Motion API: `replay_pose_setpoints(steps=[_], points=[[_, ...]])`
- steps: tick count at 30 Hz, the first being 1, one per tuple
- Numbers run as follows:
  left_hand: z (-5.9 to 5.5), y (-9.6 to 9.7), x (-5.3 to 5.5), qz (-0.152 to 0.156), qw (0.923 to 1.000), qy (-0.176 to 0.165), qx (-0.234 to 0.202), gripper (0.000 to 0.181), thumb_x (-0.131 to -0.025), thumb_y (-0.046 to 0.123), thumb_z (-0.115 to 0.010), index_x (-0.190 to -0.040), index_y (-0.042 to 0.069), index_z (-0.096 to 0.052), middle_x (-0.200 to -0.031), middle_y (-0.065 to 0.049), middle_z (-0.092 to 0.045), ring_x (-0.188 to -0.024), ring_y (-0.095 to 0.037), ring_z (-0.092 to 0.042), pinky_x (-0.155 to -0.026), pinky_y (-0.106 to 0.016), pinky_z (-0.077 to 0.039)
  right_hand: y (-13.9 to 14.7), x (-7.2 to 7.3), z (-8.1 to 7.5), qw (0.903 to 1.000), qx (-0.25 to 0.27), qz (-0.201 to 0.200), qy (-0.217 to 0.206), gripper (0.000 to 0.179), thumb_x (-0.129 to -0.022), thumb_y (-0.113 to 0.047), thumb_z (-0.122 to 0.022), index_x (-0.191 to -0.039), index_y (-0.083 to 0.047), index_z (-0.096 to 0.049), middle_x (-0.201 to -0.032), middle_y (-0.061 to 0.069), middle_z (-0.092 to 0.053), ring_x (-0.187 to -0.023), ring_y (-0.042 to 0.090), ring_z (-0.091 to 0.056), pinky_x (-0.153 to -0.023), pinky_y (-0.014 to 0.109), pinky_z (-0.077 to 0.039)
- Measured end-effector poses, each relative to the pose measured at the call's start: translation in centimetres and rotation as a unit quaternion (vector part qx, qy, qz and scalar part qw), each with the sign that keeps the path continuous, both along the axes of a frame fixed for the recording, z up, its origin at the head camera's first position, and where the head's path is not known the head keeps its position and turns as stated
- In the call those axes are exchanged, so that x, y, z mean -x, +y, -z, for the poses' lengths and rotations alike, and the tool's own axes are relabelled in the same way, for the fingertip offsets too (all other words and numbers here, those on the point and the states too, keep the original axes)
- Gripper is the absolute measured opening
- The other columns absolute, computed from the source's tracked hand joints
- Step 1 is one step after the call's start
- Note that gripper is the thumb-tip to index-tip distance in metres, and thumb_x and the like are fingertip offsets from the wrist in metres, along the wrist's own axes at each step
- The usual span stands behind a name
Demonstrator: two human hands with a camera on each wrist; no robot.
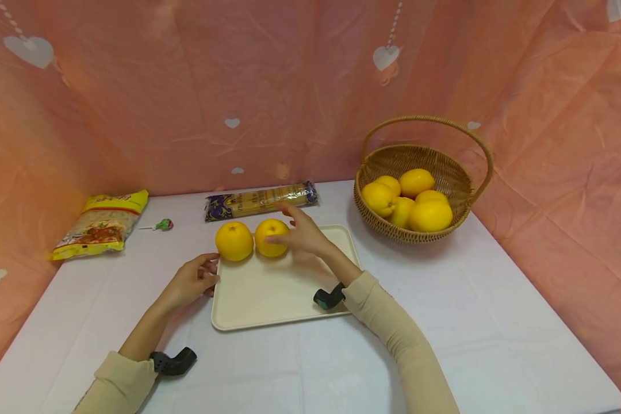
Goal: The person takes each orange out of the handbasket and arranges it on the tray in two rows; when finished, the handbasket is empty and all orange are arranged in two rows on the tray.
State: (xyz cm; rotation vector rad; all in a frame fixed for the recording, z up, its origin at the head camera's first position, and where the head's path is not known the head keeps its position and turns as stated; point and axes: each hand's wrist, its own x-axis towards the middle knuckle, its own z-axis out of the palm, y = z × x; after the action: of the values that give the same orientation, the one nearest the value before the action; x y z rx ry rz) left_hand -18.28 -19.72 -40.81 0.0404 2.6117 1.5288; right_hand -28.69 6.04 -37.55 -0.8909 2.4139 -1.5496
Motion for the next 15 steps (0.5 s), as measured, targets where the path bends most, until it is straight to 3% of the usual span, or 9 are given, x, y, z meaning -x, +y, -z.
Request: replay_pose_setpoints(steps=[5,10,15], points=[[0.1,0.0,0.1,0.0,1.0,0.002,-0.003,0.052,-0.085,-0.009,-0.054,-0.133,-0.012,-0.037,-0.103,-0.023,-0.051,-0.069,-0.016,-0.056,-0.055,-0.027,-0.057,1.6,-0.1,-1.9,0.9974,0.06,0.023,0.032,0.067,-0.084,-0.015,-0.069,-0.141,-0.004,-0.037,-0.141,0.014,-0.041,-0.129,0.026,-0.039,-0.109,0.039,-0.034],[0.2,-0.1,0.1,0.004,1.0,0.002,0.003,0.052,-0.085,-0.008,-0.054,-0.133,-0.012,-0.037,-0.103,-0.023,-0.052,-0.069,-0.016,-0.056,-0.055,-0.027,-0.057,3.9,-0.5,-3.8,0.9894,0.132,0.017,0.058,0.054,-0.086,-0.008,-0.065,-0.135,0.0,-0.044,-0.136,0.015,-0.046,-0.124,0.027,-0.045,-0.107,0.044,-0.036],[0.2,-0.2,0.1,0.004,1.0,0.003,0.008,0.051,-0.085,-0.008,-0.054,-0.133,-0.012,-0.037,-0.102,-0.023,-0.052,-0.068,-0.016,-0.055,-0.055,-0.027,-0.057,6.6,-1.1,-5.7,0.9871,0.147,0.035,0.054,0.054,-0.085,-0.007,-0.066,-0.134,0.001,-0.045,-0.135,0.015,-0.047,-0.125,0.027,-0.044,-0.107,0.04,-0.037]])
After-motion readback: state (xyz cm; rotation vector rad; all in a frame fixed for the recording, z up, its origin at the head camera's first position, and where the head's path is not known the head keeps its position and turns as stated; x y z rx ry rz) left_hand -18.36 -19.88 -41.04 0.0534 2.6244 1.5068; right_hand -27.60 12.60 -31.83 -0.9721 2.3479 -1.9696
